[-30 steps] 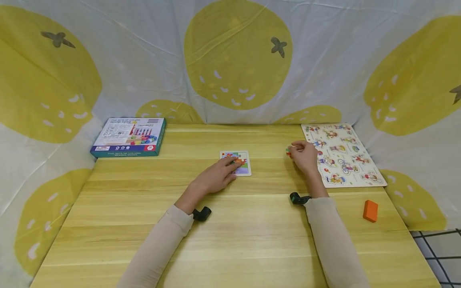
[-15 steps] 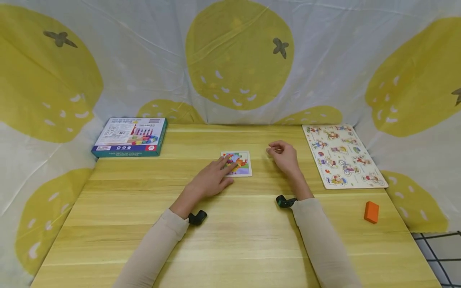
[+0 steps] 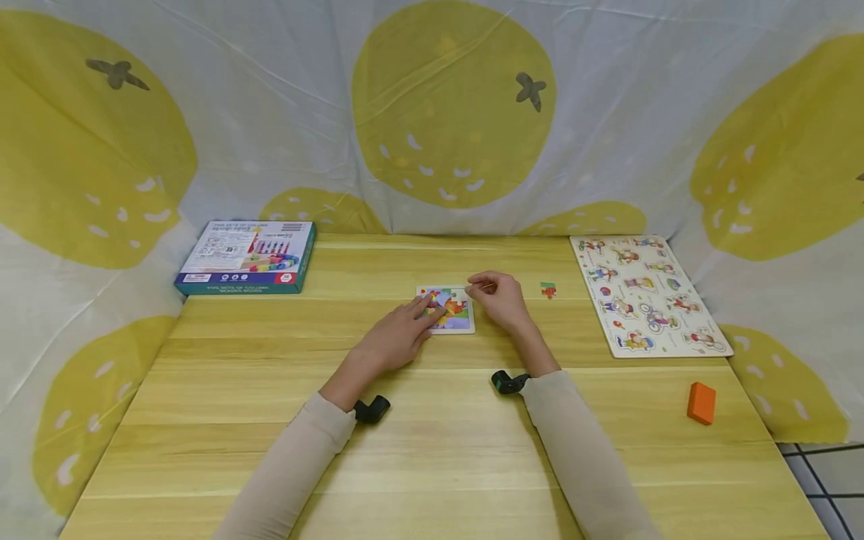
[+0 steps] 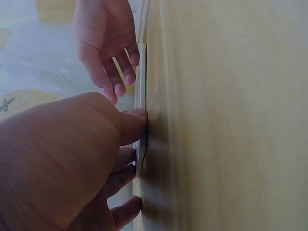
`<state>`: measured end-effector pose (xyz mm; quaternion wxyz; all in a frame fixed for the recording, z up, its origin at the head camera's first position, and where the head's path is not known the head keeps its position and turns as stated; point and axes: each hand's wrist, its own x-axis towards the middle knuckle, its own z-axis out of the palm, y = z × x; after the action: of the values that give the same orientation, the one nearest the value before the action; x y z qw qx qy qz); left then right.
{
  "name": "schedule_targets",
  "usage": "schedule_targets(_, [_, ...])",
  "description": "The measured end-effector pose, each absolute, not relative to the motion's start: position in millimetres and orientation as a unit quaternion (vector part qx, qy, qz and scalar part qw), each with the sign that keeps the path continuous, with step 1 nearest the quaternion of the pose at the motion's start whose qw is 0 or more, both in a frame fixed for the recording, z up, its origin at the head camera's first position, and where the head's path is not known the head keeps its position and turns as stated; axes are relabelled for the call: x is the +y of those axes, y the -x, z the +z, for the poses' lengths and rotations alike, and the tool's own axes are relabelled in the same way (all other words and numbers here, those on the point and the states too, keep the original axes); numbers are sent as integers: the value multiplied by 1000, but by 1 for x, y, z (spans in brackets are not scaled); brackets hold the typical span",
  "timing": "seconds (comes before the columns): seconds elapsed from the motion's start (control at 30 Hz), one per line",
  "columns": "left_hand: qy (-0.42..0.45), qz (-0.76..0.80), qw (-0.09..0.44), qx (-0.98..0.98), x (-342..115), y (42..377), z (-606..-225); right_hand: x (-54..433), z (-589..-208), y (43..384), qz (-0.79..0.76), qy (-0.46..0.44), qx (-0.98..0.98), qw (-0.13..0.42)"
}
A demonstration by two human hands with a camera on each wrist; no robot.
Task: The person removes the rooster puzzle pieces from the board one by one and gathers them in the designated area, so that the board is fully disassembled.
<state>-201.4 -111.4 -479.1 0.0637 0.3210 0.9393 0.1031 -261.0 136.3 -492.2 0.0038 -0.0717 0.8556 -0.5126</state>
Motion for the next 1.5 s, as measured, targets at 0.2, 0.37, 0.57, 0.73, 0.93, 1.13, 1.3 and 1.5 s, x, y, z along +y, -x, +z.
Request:
schedule_targets(0.2, [-325,100,59,938,-114,202,-479,127,-492,261,-511,77,856,9])
schedule_targets(0.37, [-325,102,59,938,-114,202,-481,123,-494,262,-506,82,858,20])
schedule_targets(0.57, [-319,101,61,940,-114,201,-482,118,-495,262,-491,93,866,32])
schedule_targets(0.73, [-316,105,59,941,-113,200,-483,117,-496,261,-480,87,872,42])
schedule_targets(0.93, [-303,123,74,942,-110,200,-482,117,-497,261,-471,87,876,50])
schedule_targets(1.13, [-298,136,76,942,-109,199,-480,117,-496,261,-474,93,874,55])
schedule_targets(1.3, [-300,136,80,941,-109,200,-480,117,-497,261,-465,96,878,58])
schedule_targets(1.5, [-301,139,91,939,-109,201,-481,116,-495,259,-442,100,890,48])
